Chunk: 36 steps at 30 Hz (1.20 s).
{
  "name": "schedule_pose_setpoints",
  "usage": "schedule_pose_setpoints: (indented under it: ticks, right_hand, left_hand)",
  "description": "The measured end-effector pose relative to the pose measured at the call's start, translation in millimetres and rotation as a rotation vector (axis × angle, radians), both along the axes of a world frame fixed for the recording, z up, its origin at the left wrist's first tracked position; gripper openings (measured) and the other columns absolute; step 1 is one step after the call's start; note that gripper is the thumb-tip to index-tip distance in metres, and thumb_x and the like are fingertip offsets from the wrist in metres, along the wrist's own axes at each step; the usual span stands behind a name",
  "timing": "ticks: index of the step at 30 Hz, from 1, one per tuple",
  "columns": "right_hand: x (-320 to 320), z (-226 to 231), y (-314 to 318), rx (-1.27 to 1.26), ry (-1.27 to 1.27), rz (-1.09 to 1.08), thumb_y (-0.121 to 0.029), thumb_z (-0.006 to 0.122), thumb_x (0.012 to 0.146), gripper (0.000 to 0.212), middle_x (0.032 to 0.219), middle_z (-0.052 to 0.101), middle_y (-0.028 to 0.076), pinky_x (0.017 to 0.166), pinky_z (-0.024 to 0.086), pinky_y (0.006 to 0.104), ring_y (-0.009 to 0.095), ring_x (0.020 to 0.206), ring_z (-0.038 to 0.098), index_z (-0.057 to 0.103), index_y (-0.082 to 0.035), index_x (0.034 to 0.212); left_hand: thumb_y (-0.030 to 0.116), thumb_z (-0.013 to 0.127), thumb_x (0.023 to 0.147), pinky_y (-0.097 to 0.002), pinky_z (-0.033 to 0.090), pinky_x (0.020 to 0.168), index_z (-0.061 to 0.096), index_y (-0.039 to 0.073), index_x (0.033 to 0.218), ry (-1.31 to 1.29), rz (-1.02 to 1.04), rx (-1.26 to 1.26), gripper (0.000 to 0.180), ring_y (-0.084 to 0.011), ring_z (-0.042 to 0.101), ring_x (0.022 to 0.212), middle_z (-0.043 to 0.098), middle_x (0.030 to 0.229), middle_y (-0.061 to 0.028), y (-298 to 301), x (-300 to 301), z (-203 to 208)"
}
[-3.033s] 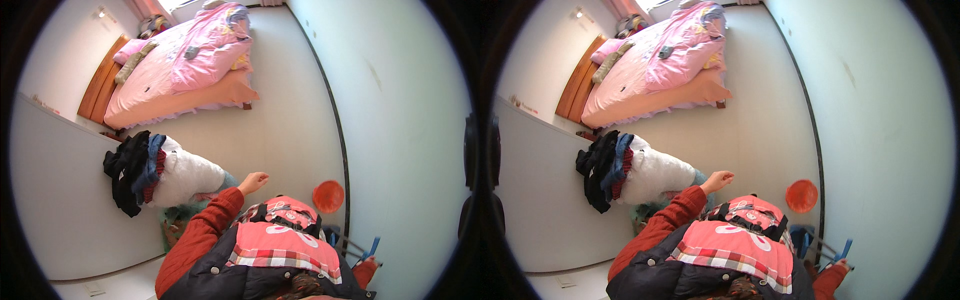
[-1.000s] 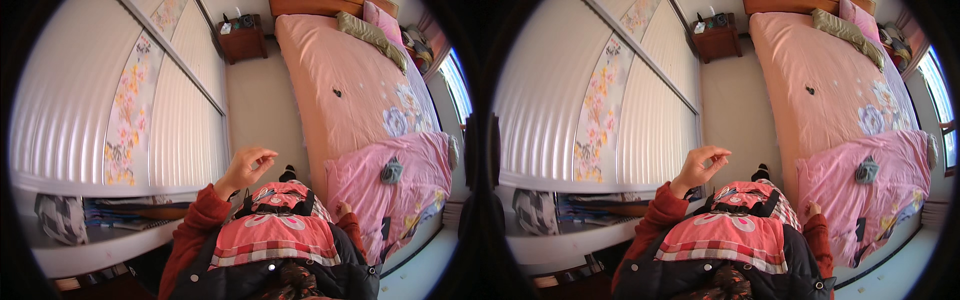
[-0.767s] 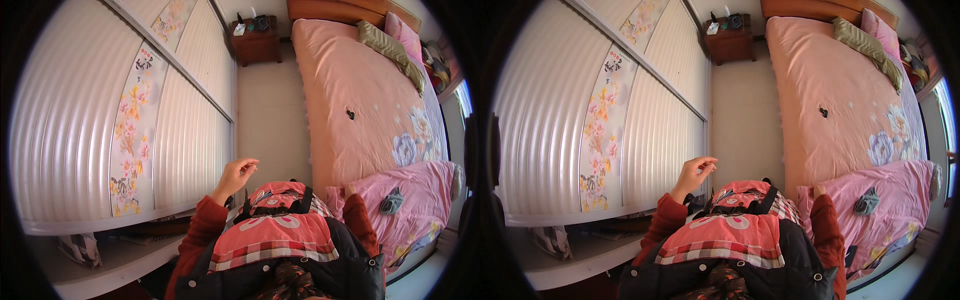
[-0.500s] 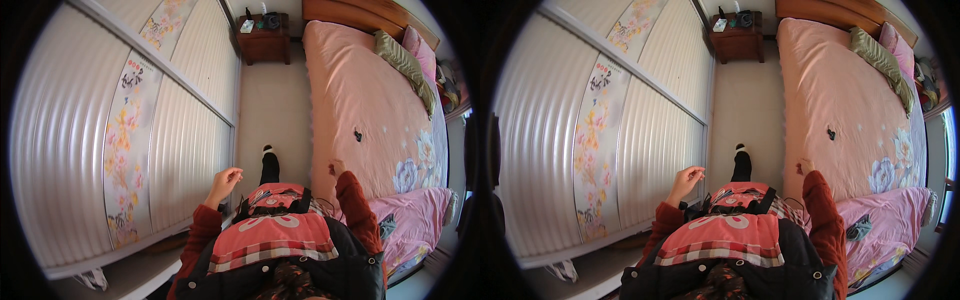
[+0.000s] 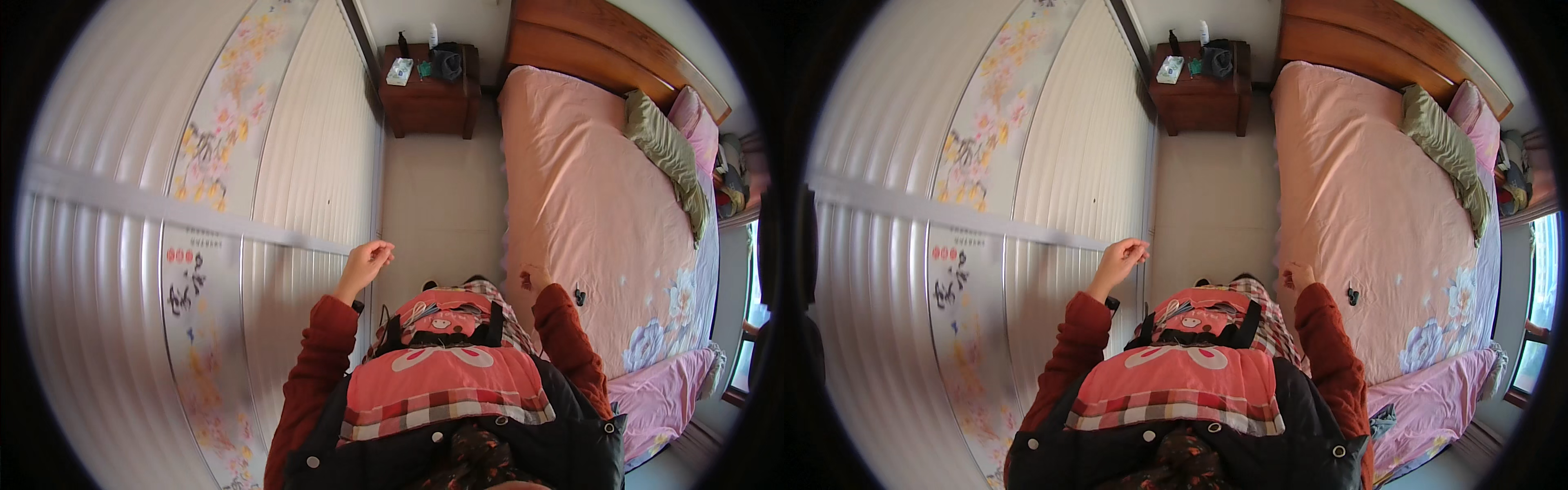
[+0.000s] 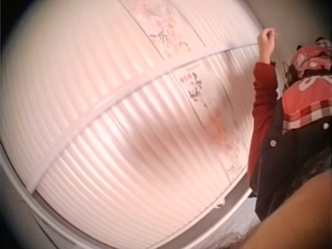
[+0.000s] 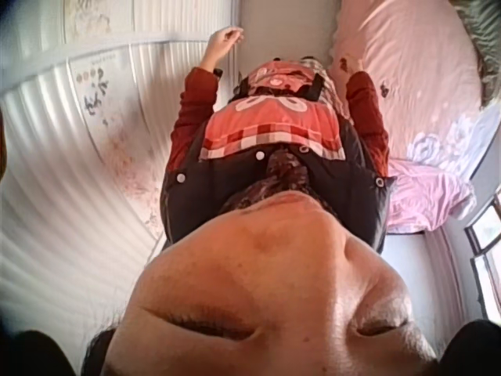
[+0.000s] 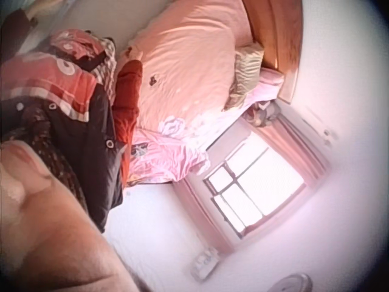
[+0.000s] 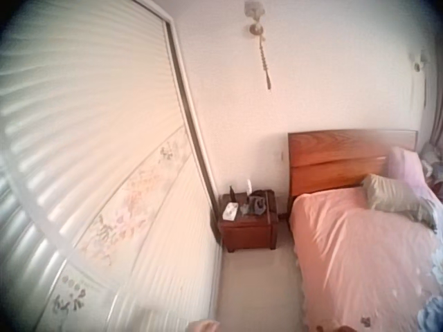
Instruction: The person picks up a plastic bag and places it on a pile of clothes, then sweeps the floor with a broom and dustpan, collecting debris into a bucket. The person also opens a bedside drawer and flips through papers.
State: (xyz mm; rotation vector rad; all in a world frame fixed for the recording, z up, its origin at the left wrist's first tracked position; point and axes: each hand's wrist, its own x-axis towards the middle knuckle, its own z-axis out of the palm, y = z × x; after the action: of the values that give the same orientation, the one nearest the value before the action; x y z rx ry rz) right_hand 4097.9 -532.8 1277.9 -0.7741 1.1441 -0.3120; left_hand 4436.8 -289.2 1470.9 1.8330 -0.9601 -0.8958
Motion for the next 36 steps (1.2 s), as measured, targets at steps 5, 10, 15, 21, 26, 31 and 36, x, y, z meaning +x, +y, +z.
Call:
schedule_pose_setpoints:
  ticks: [5, 10, 15, 21, 26, 31, 36]
  right_hand:
    - [49, 24, -62, 0.123, -0.114, -0.077, -0.013, 0.058, 0.084, 0.008, 0.062, 0.054, 0.004, 0.042, 0.042, 0.0267, 0.014, 0.048, 0.050, 0.060, -0.006, 0.087]
    - [147, 35, -176, 0.135, -0.185, -0.065, -0.014, 0.058, 0.084, 0.010, 0.065, 0.054, 0.003, 0.044, 0.043, 0.0248, 0.012, 0.051, 0.051, 0.060, -0.006, 0.090]
    - [266, 71, -264, 0.175, -0.290, -0.019, -0.013, 0.056, 0.087, 0.014, 0.070, 0.055, 0.003, 0.050, 0.044, 0.0243, 0.011, 0.057, 0.051, 0.060, -0.003, 0.095]
    - [374, 97, -328, 0.243, -0.399, 0.136, -0.013, 0.052, 0.090, 0.019, 0.074, 0.055, 0.002, 0.057, 0.045, 0.0244, 0.010, 0.062, 0.050, 0.059, -0.001, 0.103]
    - [437, 52, -362, 0.271, -0.439, 0.080, -0.014, 0.050, 0.091, 0.022, 0.074, 0.055, 0.002, 0.057, 0.044, 0.0244, 0.009, 0.063, 0.050, 0.057, 0.000, 0.106]
    - [485, -36, -392, 0.257, -0.416, 0.013, -0.013, 0.050, 0.091, 0.022, 0.074, 0.054, 0.001, 0.057, 0.044, 0.0231, 0.008, 0.062, 0.050, 0.056, 0.000, 0.108]
    - [539, -116, -408, 0.146, -0.431, -0.008, -0.012, 0.050, 0.091, 0.022, 0.074, 0.054, 0.001, 0.058, 0.043, 0.0228, 0.008, 0.062, 0.050, 0.056, 0.000, 0.109]
  left_hand:
    - [0.017, 0.051, 0.093, -0.0224, 0.048, 0.064, 0.061, -0.001, 0.099, 0.159, -0.011, 0.031, 0.022, -0.0094, 0.058, 0.073, 0.064, 0.082, -0.0045, -88, 58, 3]
    - [0.018, 0.050, 0.093, -0.0211, 0.046, 0.066, 0.061, 0.000, 0.102, 0.279, 0.110, 0.047, 0.023, -0.0091, 0.058, 0.074, 0.063, 0.084, -0.0039, -202, 120, 0]
    - [0.019, 0.049, 0.093, -0.0224, 0.046, 0.072, 0.059, 0.003, 0.108, 0.521, 0.309, 0.019, 0.024, -0.0098, 0.058, 0.080, 0.062, 0.092, -0.0031, -319, 179, -2]
    - [0.018, 0.052, 0.092, -0.0243, 0.048, 0.072, 0.059, 0.003, 0.108, 0.738, 0.350, 0.030, 0.023, -0.0121, 0.059, 0.083, 0.062, 0.097, -0.0046, -442, 235, -53]
    - [0.017, 0.053, 0.091, -0.0271, 0.048, 0.074, 0.059, 0.004, 0.107, 0.943, 0.476, -0.006, 0.022, -0.0152, 0.059, 0.087, 0.062, 0.098, -0.0059, -502, 278, -135]
    - [0.015, 0.051, 0.091, -0.0296, 0.048, 0.077, 0.057, 0.002, 0.105, 1.128, 0.698, -0.049, 0.019, -0.0194, 0.058, 0.091, 0.061, 0.099, -0.0076, -550, 328, -245]
    - [0.011, 0.051, 0.090, -0.0340, 0.048, 0.083, 0.052, -0.002, 0.102, 1.253, 0.845, -0.157, 0.018, -0.0240, 0.057, 0.095, 0.056, 0.102, -0.0119, -580, 372, -339]
